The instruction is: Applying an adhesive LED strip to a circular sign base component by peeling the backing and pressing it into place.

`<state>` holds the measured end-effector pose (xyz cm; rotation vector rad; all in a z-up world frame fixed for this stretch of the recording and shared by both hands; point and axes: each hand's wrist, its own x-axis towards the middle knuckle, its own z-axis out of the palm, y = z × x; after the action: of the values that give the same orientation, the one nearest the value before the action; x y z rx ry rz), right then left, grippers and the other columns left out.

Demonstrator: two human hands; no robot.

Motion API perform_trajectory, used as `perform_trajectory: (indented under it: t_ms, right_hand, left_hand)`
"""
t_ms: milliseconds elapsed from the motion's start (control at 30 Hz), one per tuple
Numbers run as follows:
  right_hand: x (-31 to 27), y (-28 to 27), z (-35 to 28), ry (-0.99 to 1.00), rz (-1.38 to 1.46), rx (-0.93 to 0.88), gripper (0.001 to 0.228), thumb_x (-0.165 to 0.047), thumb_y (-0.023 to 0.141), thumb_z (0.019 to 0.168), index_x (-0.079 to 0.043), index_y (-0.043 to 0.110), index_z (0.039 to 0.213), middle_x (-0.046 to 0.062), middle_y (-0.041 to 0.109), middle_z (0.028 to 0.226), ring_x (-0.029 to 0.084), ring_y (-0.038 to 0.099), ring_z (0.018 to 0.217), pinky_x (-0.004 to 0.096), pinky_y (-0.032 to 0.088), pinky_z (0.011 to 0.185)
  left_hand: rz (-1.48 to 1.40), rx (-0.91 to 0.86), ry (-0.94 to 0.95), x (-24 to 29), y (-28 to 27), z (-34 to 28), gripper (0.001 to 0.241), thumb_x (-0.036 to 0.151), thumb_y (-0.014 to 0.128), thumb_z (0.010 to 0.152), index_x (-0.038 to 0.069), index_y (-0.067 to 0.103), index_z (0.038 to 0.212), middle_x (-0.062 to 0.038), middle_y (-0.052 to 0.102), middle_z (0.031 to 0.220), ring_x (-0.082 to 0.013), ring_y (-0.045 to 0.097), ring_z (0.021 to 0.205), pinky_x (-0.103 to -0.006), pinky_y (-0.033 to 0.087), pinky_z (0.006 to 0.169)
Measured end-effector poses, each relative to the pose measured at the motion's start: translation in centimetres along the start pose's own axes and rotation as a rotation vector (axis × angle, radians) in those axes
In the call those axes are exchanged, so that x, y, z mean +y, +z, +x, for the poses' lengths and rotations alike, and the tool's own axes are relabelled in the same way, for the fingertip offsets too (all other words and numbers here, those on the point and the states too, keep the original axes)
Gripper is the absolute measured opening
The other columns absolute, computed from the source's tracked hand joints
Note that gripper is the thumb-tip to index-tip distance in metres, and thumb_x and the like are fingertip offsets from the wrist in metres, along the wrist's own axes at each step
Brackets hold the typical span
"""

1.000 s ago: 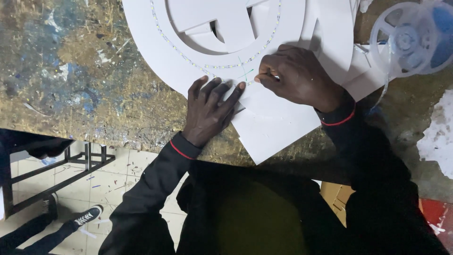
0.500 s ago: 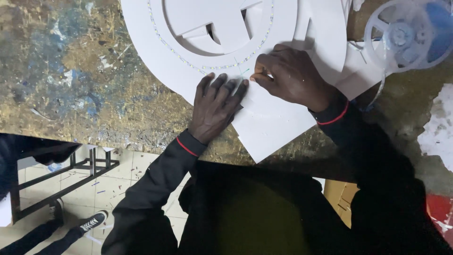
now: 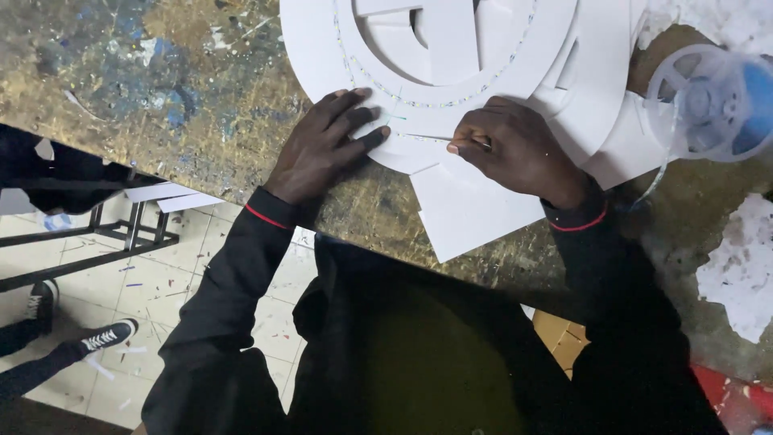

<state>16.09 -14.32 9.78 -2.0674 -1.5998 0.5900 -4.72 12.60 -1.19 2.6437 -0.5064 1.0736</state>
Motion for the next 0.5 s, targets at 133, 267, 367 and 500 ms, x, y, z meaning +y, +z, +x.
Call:
perform_trajectory:
  t_ms: [133, 267, 367, 500]
  right_hand:
    - [1.0, 0.5, 0.2, -0.027, 0.052, 0.037, 0.007, -0.009, 0.077, 0.108, -0.007, 0.075, 0.101, 0.007, 0.058, 0.068, 0.039, 0.069, 0.081, 0.052, 0.055, 0.081]
    - [0.6, -0.1, 0.6, 0.01, 0.102, 0.03, 0.009, -0.007, 0.074, 0.108, -0.005, 0.077, 0.099, 0.005, 0.054, 0.061, 0.032, 0.064, 0.072, 0.049, 0.051, 0.079]
    - [1.1, -0.1, 0.9, 0.039, 0.061, 0.034, 0.009, -0.008, 0.077, 0.106, -0.007, 0.076, 0.097, 0.004, 0.049, 0.058, 0.033, 0.062, 0.069, 0.05, 0.052, 0.077]
    - [1.9, 0.6, 1.4, 0.045, 0.03, 0.041, 0.011, -0.009, 0.08, 0.101, -0.01, 0.074, 0.092, 0.002, 0.047, 0.056, 0.032, 0.061, 0.065, 0.048, 0.051, 0.073]
  left_hand:
    - [-0.019, 0.041, -0.07, 2.1, 0.8, 0.8, 0.036, 0.037, 0.076, 0.114, 0.015, 0.081, 0.142, -0.014, 0.077, 0.137, -0.0452, 0.071, 0.133, -0.0591, 0.061, 0.112]
    - [-0.035, 0.165, -0.095, 3.7, 4.0, 0.9, 0.032, 0.028, 0.084, 0.108, 0.013, 0.083, 0.137, -0.01, 0.077, 0.124, -0.0381, 0.075, 0.113, -0.0533, 0.067, 0.097]
    - [0.025, 0.191, -0.093, 3.1, 6.2, -0.4, 0.036, 0.032, 0.085, 0.108, 0.015, 0.084, 0.139, -0.007, 0.078, 0.127, -0.0332, 0.074, 0.115, -0.0493, 0.066, 0.098]
    - [0.014, 0.199, -0.101, 3.0, 6.8, -1.0, 0.035, 0.033, 0.081, 0.11, 0.015, 0.084, 0.14, -0.007, 0.079, 0.129, -0.0318, 0.074, 0.116, -0.0479, 0.065, 0.101]
